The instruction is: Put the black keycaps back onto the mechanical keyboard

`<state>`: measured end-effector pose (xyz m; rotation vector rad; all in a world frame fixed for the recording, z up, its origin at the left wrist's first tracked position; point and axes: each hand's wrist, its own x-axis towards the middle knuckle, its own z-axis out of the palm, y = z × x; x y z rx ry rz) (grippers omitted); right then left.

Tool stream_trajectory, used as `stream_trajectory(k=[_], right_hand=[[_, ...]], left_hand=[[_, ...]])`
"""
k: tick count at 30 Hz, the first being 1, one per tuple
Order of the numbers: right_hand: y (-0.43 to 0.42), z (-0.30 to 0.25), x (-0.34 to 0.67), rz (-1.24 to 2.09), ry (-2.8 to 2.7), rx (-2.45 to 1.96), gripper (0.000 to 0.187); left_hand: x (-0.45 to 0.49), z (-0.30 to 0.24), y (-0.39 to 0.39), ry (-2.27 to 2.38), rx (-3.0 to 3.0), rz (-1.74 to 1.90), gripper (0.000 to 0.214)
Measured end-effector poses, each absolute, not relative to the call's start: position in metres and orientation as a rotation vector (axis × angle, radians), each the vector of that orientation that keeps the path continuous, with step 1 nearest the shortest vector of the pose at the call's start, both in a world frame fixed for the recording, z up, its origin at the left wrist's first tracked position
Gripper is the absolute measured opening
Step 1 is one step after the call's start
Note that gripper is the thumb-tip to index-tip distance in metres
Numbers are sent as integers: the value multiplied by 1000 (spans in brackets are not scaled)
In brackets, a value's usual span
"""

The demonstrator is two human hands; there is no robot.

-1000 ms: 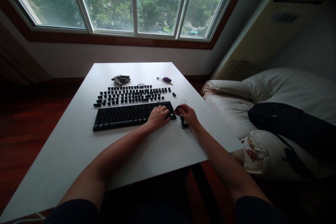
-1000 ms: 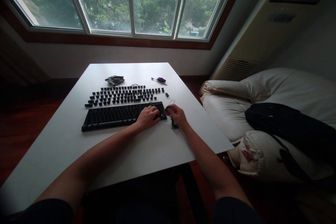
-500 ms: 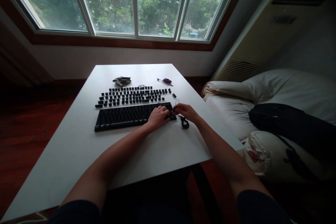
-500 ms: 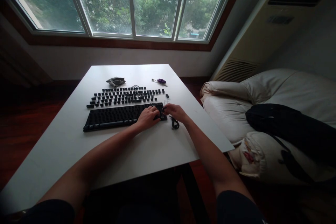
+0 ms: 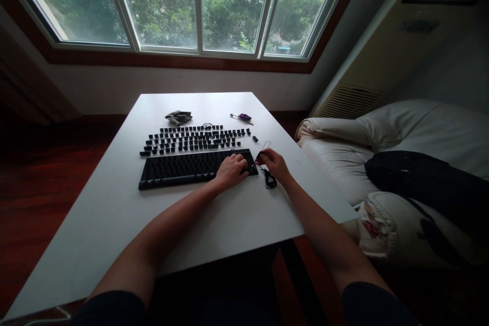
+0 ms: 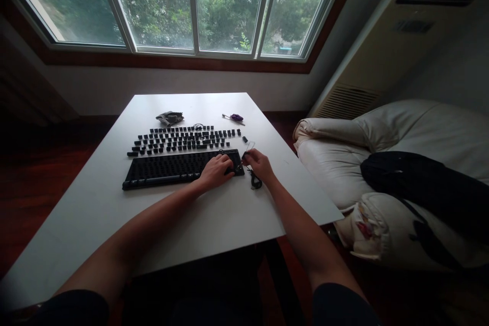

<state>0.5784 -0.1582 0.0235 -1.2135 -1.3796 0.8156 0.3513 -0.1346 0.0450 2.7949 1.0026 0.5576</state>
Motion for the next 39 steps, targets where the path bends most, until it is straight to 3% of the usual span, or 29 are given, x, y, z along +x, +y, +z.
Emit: stream_trajectory(k=[7,16,23,29,35,39], right_hand=[[-168,35,562,593,-1369,-1355,35],[-147,37,560,681,-1447,-1297,33],[-151,41,568,899,-1413,-1223,67],[-153,49,571,1047,-1181,-1129,34],[-157,47,570,1037,-1177,-1048,40],[-158,37,568,920,-1230,-1135,34]], left_hand=[[352,42,-136,1015,2810,586,19],[351,42,-137,1044,2839,549,19],[351,41,-136,1015,2858,581,20],[351,44,-137,1032,2837,553,19],[351,42,-136,1017,2847,568,20],[351,42,-136,1013,2848,562,21]])
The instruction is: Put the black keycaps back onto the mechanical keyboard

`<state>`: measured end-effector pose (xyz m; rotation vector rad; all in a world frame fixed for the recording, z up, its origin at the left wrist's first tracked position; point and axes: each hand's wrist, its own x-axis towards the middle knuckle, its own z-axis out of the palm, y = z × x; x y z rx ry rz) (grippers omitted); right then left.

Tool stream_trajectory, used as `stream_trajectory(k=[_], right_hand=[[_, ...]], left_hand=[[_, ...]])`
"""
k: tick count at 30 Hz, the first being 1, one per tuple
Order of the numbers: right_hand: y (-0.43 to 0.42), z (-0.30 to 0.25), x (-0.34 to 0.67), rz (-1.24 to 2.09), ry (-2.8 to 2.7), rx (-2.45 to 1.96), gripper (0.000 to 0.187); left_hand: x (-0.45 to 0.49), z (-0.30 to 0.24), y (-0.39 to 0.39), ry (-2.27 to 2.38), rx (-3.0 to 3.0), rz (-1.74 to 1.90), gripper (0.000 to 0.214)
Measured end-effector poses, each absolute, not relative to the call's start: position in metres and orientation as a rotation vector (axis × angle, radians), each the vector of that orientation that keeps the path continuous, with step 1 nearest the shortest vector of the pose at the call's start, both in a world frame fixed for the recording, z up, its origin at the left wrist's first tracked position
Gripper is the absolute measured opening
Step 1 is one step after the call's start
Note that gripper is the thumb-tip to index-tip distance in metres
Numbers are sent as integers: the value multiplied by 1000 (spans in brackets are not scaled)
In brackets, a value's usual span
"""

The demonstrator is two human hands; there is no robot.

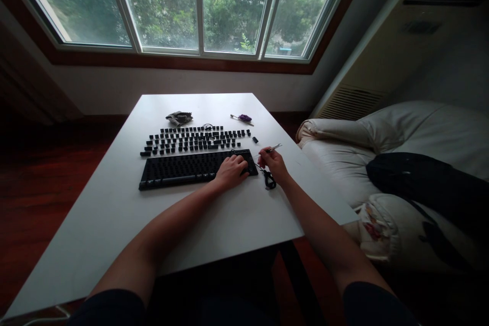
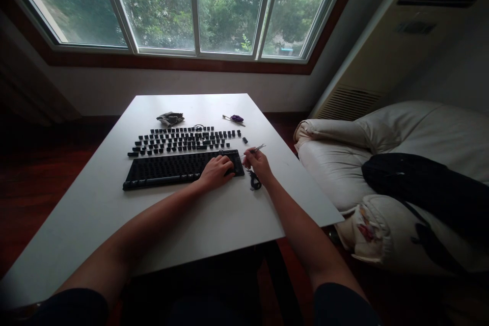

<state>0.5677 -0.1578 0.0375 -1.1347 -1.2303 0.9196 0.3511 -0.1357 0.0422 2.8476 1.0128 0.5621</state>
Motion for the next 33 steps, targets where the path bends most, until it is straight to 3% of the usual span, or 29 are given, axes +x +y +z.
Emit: stream_trajectory(k=[11,21,33], right_hand=[[-154,21,581,812,-1467,-1311,38],[-153,39,580,724,-1689,-1389,39],[-172,42,538,67,-1630,-1721,26]], left_hand=[[352,40,-134,998,2845,565,20],[352,39,-133,986,2867,580,21],[352,37,-132,976,2877,601,22]])
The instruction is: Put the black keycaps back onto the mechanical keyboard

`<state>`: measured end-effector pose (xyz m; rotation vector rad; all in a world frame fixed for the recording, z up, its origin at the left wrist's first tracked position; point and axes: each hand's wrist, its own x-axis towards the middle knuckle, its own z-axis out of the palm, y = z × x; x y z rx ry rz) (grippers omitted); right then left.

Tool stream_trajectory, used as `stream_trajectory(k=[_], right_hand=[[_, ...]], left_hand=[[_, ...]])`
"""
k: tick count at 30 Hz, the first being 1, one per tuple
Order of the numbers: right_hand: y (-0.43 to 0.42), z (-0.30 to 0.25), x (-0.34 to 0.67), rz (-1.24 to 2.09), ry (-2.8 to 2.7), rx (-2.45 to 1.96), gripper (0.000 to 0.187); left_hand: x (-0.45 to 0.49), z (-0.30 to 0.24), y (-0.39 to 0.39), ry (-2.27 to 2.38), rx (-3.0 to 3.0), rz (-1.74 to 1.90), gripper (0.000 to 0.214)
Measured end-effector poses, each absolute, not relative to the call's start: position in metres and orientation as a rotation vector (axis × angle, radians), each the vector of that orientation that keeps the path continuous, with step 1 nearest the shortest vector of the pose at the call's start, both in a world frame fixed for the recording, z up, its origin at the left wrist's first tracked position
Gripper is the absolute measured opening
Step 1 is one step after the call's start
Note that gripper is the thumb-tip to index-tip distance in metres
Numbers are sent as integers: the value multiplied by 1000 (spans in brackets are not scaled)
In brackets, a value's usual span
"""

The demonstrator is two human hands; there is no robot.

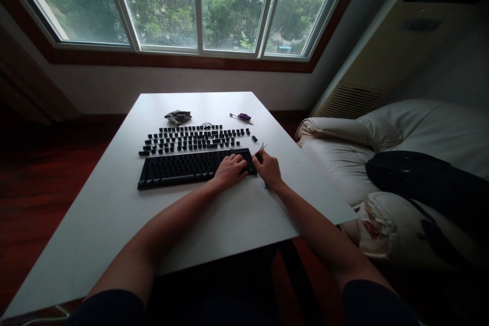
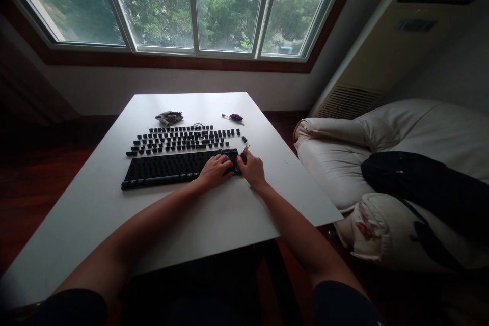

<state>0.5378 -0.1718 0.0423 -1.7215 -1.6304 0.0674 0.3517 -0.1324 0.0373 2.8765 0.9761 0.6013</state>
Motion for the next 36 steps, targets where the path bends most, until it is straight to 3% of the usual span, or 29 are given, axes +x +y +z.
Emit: stream_trajectory(k=[9,21,36], right_hand=[[-171,39,547,191,-1559,-1682,28],[-161,41,584,974,-1558,-1314,44],[-149,26,572,905,-1426,-1555,27]], left_hand=[[352,38,-133,983,2884,587,21],[352,41,-134,991,2846,558,20],[352,39,-134,986,2865,562,20]])
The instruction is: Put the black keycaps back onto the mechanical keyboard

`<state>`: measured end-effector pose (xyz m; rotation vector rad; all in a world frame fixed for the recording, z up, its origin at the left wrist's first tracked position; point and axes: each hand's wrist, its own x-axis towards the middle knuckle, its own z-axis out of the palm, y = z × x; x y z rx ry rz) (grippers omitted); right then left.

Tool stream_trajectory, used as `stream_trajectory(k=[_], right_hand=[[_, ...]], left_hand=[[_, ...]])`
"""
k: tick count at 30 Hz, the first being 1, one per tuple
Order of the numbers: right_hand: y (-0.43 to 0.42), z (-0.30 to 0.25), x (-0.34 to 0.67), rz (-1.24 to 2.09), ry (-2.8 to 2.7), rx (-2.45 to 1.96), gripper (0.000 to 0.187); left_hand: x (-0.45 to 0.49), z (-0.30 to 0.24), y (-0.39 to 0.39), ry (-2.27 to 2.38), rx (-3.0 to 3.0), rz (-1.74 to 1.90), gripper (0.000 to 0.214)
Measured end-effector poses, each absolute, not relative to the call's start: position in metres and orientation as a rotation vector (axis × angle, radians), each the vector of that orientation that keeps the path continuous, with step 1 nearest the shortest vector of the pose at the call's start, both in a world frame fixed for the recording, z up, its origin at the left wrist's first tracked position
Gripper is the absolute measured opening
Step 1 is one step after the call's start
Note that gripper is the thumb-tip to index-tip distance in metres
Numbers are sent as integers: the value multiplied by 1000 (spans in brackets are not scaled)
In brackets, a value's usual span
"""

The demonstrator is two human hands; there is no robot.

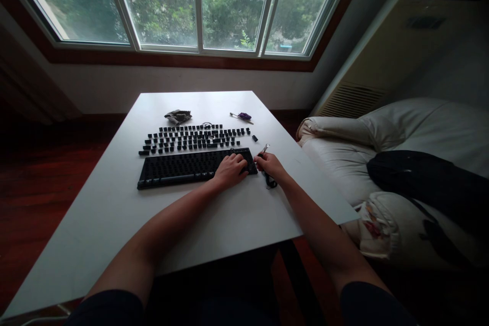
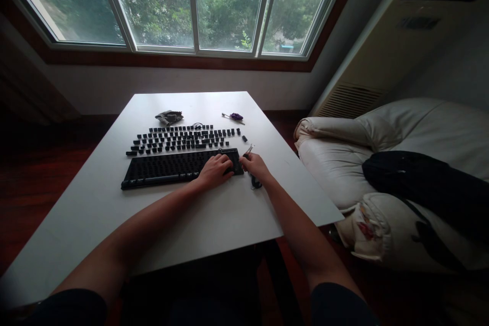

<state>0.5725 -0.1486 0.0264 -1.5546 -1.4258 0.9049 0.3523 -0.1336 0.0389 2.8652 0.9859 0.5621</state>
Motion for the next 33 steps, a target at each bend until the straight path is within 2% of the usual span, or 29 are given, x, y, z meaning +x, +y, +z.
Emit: stream_trajectory(k=[8,13,23,33], right_hand=[[-174,41,560,387,-1883,-1541,25],[-180,42,556,239,-1924,-1563,23],[-171,35,564,535,-1469,-1654,27],[-179,41,558,490,-1522,-1480,23]], left_hand=[[353,38,-134,992,2853,557,21],[353,39,-134,985,2853,556,21],[354,41,-135,1001,2851,533,22],[360,38,-140,1084,2654,660,32]])
